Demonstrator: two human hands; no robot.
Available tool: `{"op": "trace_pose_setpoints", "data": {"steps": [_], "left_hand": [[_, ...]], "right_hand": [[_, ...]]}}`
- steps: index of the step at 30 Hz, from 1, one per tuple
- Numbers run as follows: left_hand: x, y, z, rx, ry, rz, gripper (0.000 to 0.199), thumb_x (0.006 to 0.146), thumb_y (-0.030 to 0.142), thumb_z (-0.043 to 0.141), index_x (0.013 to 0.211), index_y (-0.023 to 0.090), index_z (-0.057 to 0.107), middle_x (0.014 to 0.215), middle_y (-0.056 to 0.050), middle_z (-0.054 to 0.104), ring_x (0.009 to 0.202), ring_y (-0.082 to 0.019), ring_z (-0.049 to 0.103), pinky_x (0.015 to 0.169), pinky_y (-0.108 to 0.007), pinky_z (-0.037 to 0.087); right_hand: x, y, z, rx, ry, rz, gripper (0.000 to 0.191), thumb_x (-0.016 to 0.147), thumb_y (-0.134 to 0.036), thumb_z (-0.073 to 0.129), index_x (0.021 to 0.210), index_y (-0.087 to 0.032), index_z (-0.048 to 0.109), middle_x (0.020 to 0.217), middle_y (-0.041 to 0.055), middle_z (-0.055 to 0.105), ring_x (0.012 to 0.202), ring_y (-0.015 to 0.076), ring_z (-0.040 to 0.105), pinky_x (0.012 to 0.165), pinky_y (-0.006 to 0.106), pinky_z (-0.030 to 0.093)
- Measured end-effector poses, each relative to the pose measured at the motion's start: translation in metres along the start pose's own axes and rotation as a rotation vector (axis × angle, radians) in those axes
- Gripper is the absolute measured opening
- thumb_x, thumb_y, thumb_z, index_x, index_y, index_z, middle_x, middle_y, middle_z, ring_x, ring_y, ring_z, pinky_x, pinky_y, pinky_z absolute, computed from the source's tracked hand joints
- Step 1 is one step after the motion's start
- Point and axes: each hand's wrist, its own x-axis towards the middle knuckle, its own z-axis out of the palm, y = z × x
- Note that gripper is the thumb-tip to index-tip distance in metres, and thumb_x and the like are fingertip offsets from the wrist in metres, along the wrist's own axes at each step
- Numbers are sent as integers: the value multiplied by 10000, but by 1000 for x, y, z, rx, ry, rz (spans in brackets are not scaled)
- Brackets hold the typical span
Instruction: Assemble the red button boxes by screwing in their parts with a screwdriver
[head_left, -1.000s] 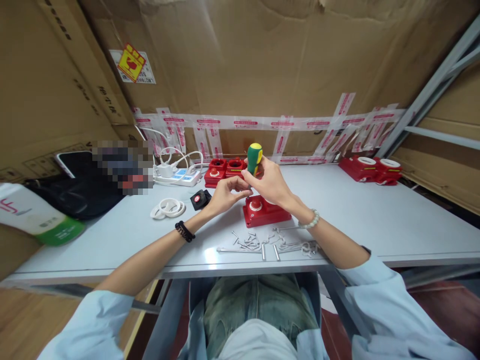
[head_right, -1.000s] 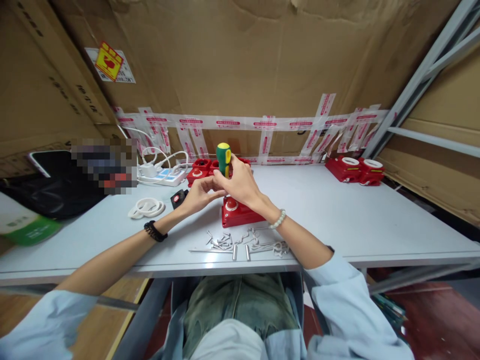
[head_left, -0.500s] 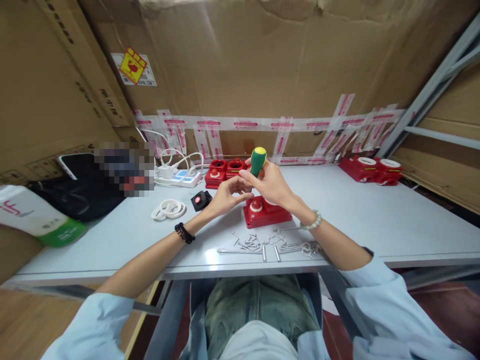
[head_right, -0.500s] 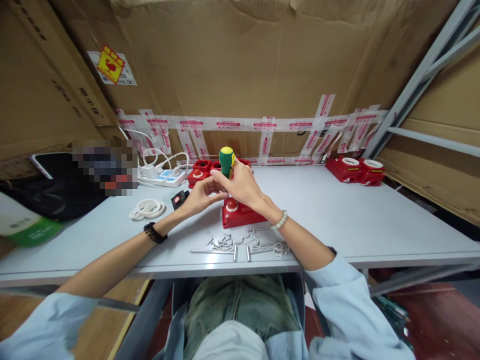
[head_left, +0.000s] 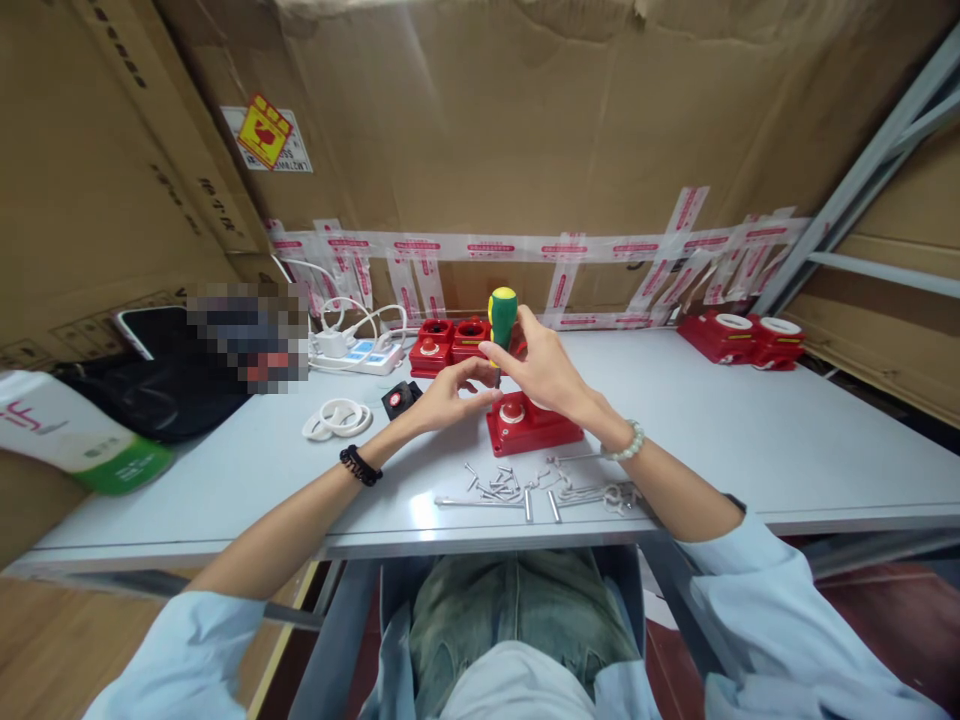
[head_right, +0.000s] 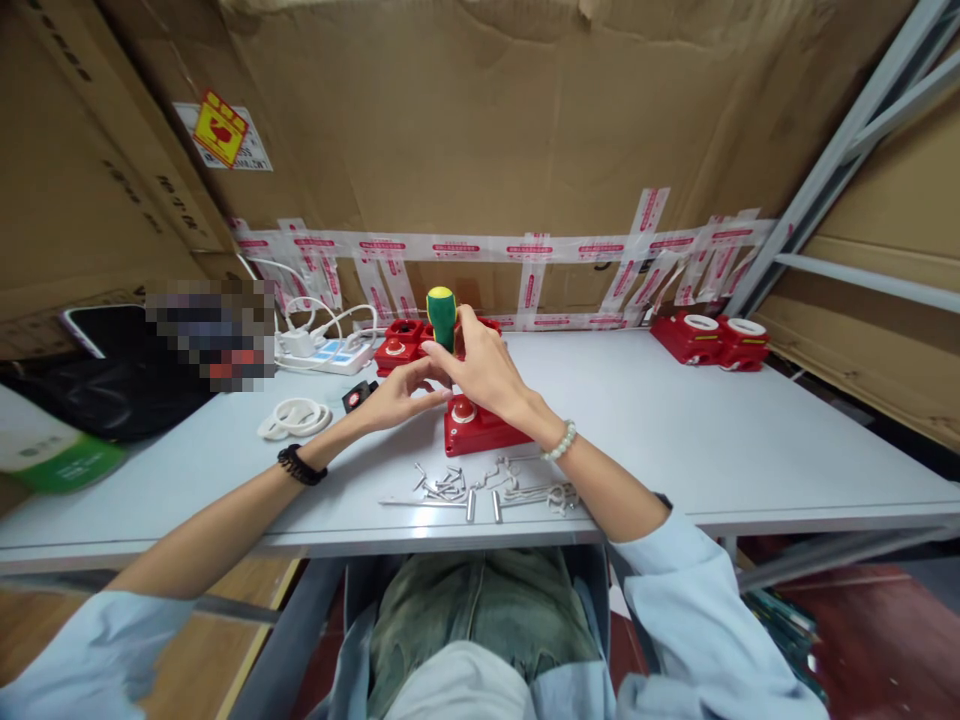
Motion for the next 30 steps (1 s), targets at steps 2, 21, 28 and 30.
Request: {"op": "trace_pose_setpoints", "data": {"steps": [2, 21, 28, 30], "left_hand": [[-3, 0, -5, 133, -56, -4, 270, 833, 387, 683, 1010, 182, 692, 1015, -81, 722, 929, -217, 648, 749, -307, 476], [-16, 39, -11, 53, -321, -14, 151, 832, 287, 671, 827, 136, 681, 782, -29, 705, 686, -115, 575, 677, -238, 461], [-27, 53, -4, 206, -648, -45, 108, 765, 227, 739, 820, 134, 750, 742, -34, 747, 620, -108, 603, 635, -210, 469], [-27, 53, -4, 221, -678, -53, 141, 763, 259, 752, 831, 136, 757, 740, -37, 748, 607, -109, 601, 619, -210, 467]], "right_hand": [[0, 1, 0, 26, 19, -9, 273, 855, -423, 629, 902, -224, 448, 790, 2, 608, 676, 161, 540, 670, 353, 437], [1, -14, -15, 294, 202, -46, 325, 786, -412, 708, 964, -204, 535, 818, 21, 678, 707, 160, 648, 658, 354, 567], [-5, -13, -16, 284, 153, -23, 373, 759, -347, 722, 1016, -223, 483, 781, -8, 671, 626, 140, 620, 605, 334, 557], [-8, -12, -16, 269, 132, -26, 378, 755, -310, 717, 1029, -224, 471, 777, -11, 668, 630, 142, 619, 605, 330, 549]]}}
